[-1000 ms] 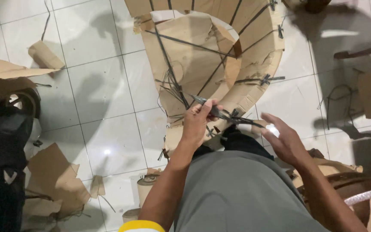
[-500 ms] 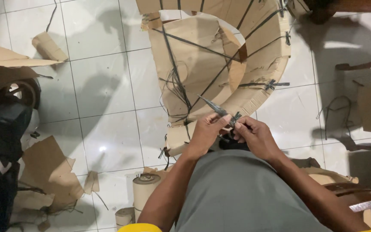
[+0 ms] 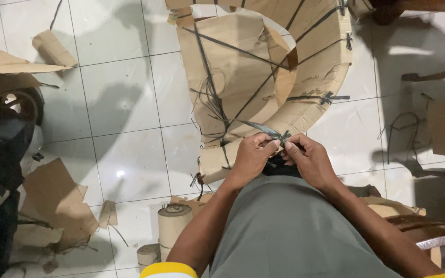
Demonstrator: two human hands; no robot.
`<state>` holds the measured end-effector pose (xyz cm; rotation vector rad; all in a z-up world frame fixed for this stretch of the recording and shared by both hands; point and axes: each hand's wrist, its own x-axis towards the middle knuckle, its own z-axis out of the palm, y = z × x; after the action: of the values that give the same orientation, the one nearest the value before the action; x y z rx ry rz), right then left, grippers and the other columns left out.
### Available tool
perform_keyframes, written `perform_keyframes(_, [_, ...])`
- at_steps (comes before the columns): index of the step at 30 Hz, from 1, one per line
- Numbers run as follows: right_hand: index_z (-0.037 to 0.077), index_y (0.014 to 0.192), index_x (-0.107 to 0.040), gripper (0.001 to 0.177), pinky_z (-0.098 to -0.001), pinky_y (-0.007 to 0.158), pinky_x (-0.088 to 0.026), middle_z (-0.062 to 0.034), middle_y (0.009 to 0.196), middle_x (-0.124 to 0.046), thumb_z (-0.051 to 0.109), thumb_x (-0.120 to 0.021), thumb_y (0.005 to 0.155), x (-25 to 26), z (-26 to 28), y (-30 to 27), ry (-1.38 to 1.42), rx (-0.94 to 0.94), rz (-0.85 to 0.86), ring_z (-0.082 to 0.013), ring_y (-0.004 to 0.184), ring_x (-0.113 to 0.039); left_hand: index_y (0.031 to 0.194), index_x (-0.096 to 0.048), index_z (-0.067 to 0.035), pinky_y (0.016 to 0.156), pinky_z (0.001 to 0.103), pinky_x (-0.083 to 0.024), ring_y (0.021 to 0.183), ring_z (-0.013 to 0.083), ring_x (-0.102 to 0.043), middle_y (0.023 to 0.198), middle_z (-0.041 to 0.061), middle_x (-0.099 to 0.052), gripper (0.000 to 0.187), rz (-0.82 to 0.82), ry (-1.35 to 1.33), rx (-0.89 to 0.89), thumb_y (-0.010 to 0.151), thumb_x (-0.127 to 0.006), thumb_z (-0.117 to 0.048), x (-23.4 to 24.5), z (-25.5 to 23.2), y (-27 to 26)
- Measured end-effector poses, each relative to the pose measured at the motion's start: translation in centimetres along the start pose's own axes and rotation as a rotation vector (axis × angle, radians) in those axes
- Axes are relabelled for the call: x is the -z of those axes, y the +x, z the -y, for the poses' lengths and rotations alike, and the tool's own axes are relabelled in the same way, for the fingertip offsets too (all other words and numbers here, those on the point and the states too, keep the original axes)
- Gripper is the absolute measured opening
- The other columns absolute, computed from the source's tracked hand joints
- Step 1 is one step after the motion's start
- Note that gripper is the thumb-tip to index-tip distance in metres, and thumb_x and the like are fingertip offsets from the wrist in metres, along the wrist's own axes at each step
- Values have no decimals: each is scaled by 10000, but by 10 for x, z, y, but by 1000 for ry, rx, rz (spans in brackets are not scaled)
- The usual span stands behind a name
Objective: Wrapping a wooden furniture part with cardboard and securing it with plastic ties
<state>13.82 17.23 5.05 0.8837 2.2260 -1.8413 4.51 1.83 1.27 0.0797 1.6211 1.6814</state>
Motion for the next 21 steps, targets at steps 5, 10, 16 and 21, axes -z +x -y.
perform_keyframes(5, [-65, 1110, -683, 240, -362, 676, -656, -214, 816, -708, 151, -593, 1059, 1, 0, -1, 65, 4, -24, -228, 713, -729, 971, -755, -28, 617, 243, -544, 691, 77, -672, 761, 91, -750, 168, 28, 22, -1, 953, -728, -194, -3, -1, 1])
perform_keyframes(10, [-73, 1115, -676, 252, -363, 661, -655, -213, 814, -710, 158, -589, 1062, 3, -4, -1, 72, 7, -9, -225, 703, -727, 1001, -736, -3, 631, 278, -566, 718, 116, -712, 794, 112, -751, 187, 3, 11, -22, 945, -733, -181, -9, 16, 7])
perform_keyframes(16, [-23, 1071, -694, 216, -310, 536, -599, -152, 657, -658, 170, -600, 1051, 5, -4, -2, 3, 12, 4, -188, 549, -668, 996, -707, 30, 619, 329, -562, 732, 166, -729, 782, 144, -730, 232, -42, 48, -36, 937, -731, -193, -12, 31, 10])
perform_keyframes(21, [-29, 1042, -709, 175, -332, 588, -619, -195, 694, -693, 122, -622, 1030, 2, 1, -6, -31, 37, -35, -223, 590, -710, 935, -735, -12, 557, 319, -551, 677, 162, -732, 743, 135, -744, 154, -79, 104, -54, 947, -692, -159, -14, 28, 9])
